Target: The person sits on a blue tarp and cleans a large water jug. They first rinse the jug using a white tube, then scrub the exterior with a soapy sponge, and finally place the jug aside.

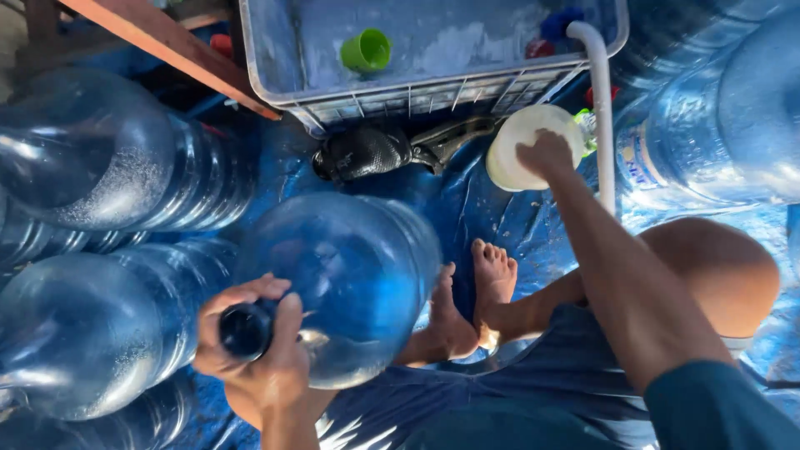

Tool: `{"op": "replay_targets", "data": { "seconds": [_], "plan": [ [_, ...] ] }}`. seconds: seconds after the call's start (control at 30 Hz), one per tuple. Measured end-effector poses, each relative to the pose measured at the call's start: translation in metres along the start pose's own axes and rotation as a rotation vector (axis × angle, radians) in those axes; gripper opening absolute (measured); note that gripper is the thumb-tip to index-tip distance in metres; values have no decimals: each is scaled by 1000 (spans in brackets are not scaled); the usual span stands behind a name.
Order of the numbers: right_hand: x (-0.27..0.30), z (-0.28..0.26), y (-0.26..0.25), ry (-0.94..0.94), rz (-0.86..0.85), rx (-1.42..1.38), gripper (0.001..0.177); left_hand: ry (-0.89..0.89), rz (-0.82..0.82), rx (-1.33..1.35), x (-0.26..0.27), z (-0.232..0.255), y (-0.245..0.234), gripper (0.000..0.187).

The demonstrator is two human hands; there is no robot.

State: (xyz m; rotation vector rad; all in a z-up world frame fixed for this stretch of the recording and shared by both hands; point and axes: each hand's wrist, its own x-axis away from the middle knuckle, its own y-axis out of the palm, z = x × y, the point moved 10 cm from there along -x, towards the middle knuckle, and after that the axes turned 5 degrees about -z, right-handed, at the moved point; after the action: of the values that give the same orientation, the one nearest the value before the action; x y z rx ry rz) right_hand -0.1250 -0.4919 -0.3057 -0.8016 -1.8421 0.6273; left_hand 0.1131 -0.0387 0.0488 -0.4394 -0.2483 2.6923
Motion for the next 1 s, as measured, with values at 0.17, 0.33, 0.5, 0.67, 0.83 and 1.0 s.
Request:
{"op": "replay_targets", "data": {
  "seconds": [0.17, 0.33, 0.5, 0.67, 0.83, 1.0],
  "plan": [
    [-80, 35, 36, 198, -212, 147, 92, 14, -29, 246, -6, -7, -11, 30],
    [-188, 102, 131, 99, -339, 333, 45, -21, -13, 401, 7, -21, -19, 36],
    [-209, 163, 156, 326, -316, 102, 64, -108, -16, 271, 16, -34, -28, 31],
    [-196, 178, 129, 26, -533, 731, 53, -200, -41, 217, 21, -19, -15, 29],
    [-75, 70, 66, 410, -411, -155, 71, -46, -29, 197, 15, -4, -18, 26],
    [21, 0, 21, 493, -298, -195, 81, 65, -104, 174, 15, -9, -14, 25]
  ]
}}
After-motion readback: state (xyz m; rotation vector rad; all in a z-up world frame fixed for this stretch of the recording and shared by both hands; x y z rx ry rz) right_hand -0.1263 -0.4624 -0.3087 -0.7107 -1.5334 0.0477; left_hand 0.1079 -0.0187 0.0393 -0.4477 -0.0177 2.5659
